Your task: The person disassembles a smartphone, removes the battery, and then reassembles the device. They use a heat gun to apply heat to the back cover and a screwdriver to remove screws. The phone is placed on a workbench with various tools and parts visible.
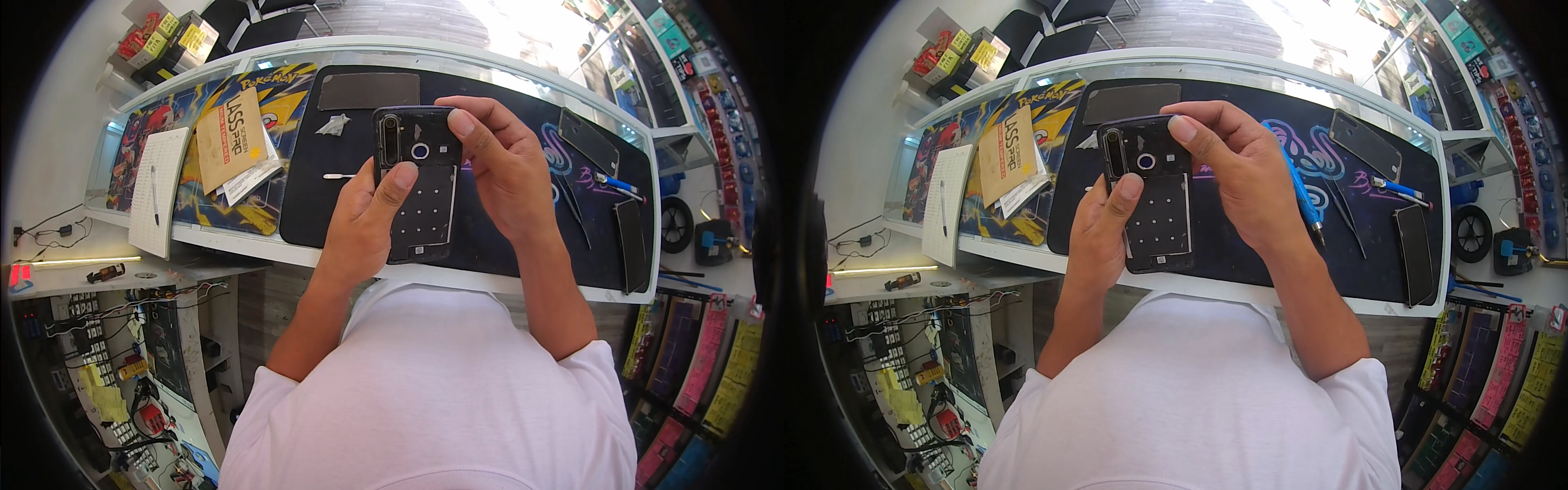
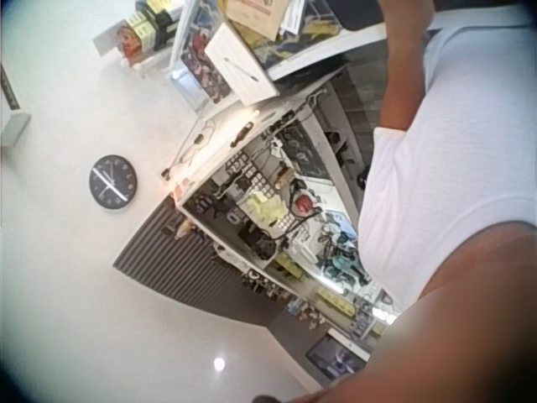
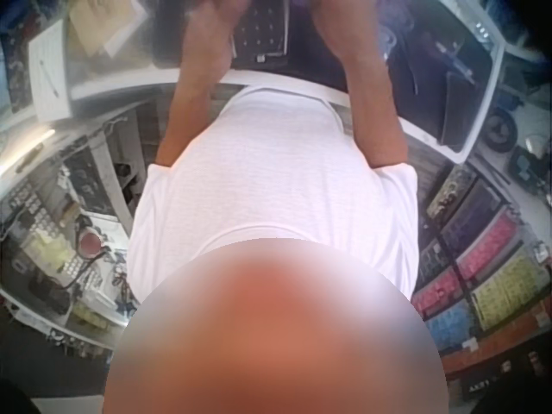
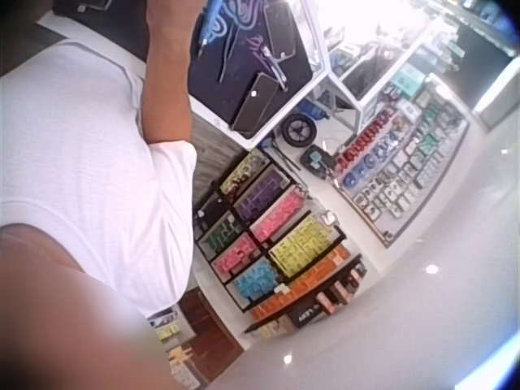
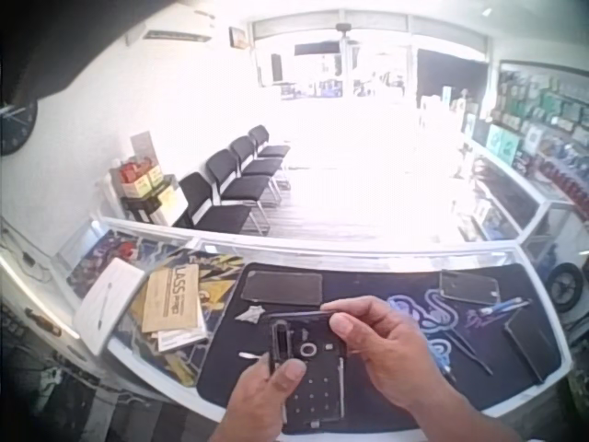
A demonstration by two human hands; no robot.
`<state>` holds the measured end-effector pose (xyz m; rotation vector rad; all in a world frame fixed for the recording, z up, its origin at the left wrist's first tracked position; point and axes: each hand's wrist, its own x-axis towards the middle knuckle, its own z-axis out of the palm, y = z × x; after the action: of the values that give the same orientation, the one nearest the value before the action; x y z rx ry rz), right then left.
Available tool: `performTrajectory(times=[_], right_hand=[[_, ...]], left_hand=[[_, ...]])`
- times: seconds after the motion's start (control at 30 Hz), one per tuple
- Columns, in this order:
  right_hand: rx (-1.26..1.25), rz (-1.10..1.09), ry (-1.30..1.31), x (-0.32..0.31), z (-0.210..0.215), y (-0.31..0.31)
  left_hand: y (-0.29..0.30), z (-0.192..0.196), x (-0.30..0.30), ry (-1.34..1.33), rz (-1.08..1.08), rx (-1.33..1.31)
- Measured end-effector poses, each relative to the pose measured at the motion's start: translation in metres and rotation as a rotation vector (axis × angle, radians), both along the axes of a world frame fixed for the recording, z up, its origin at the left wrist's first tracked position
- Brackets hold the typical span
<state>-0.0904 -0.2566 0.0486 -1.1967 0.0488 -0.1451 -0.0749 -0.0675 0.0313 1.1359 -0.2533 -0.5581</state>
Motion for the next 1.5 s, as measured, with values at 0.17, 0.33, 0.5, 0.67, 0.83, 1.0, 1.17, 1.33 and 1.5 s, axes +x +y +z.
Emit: performTrajectory(times=[0.17, 0.33, 0.5, 0.67, 0.83, 1.0, 1.17, 1.33, 1.5], right_hand=[[0.089, -0.068, -0.024, -0.003, -0.002, -0.008], [0.058, -0.11, 0.047, -0.006, -0.001, -0.023], [-0.348, -0.087, -0.409, -0.02, 0.006, -0.022], [-0.879, 0.183, -0.653, -0.027, 0.023, -0.057], [-0.863, 0.141, -0.448, -0.037, 0.027, -0.069], [-0.7, 0.05, -0.126, -0.05, 0.031, -0.068], [-0.558, 0.013, -0.036, -0.072, 0.019, -0.045], [-0.315, -0.042, 0.182, -0.069, -0.005, -0.024], [-0.204, -0.069, 0.111, -0.066, -0.013, -0.019]], left_hand=[[0.001, 0.005, 0.002, 0.033, -0.089, 0.098], [-0.003, 0.0, 0.003, 0.037, -0.062, 0.075], [0.009, 0.004, 0.02, 0.298, -0.298, -0.025], [0.017, 0.001, 0.032, 0.586, -0.519, -0.051], [0.012, -0.004, 0.033, 0.557, -0.735, -0.338], [0.015, 0.002, 0.01, -0.294, -0.249, -0.129], [0.024, -0.002, -0.016, -0.329, 0.019, 0.029], [0.028, -0.016, -0.013, -0.202, 0.013, 0.069], [0.03, -0.016, -0.013, -0.144, 0.069, 0.022]])
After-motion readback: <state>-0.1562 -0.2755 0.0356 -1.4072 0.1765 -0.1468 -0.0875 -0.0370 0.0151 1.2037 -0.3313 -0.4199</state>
